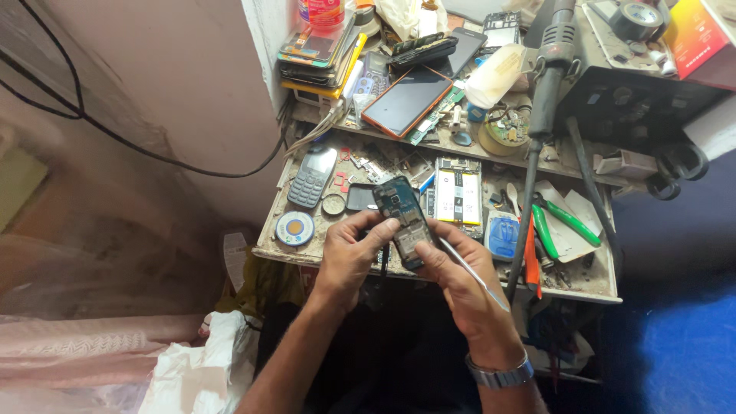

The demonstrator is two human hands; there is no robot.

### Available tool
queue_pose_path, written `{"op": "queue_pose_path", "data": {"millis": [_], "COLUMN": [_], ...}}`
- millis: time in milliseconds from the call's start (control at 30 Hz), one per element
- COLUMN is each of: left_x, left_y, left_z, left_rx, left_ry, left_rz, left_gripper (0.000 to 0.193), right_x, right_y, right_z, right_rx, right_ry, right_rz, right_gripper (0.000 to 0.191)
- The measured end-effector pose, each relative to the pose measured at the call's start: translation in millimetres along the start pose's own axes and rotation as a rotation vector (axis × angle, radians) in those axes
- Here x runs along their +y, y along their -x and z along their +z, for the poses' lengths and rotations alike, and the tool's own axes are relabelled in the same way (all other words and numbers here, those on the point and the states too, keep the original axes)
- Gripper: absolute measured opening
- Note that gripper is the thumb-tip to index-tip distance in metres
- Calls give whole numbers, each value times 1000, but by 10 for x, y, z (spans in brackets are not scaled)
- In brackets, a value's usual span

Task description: The person disassembles a mobile phone on a workbench using a screwdriver and a thin tool to pry open the casing and remove internal components.

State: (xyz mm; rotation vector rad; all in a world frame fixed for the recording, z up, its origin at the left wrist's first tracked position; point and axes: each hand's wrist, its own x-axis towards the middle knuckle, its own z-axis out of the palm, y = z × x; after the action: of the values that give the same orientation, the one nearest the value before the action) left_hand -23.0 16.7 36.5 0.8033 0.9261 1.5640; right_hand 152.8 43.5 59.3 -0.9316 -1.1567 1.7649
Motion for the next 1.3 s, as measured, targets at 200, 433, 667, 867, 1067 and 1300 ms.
{"op": "queue_pose_path", "data": {"millis": [200,433,667,867,1067,1300], "left_x": [13,53,50,93,111,25], "left_y": [20,131,169,275,287,269], "left_z": [-25,-20,-26,1,-5,-15], "left_rx": [-20,-75,-125,-174,-190,-62], "left_ry": [-75,-94,-38,-374,-304,-168], "left_rz": [-20,-112,-145,-88,-112,-76], "left_gripper": [22,26,32,35,31,23], "right_x": [41,80,141,164,193,134], "right_y": [-29,26,-13,-33,-44,-8], "right_z": [-55,-70,-49,-63,-66,-46], "right_rx": [24,19,43,65,52,10], "right_ry": [101,107,93,129,105,136], "right_rz": [-11,18,8,-27,-45,-59], "right_gripper": [27,27,29,29,28,35]}}
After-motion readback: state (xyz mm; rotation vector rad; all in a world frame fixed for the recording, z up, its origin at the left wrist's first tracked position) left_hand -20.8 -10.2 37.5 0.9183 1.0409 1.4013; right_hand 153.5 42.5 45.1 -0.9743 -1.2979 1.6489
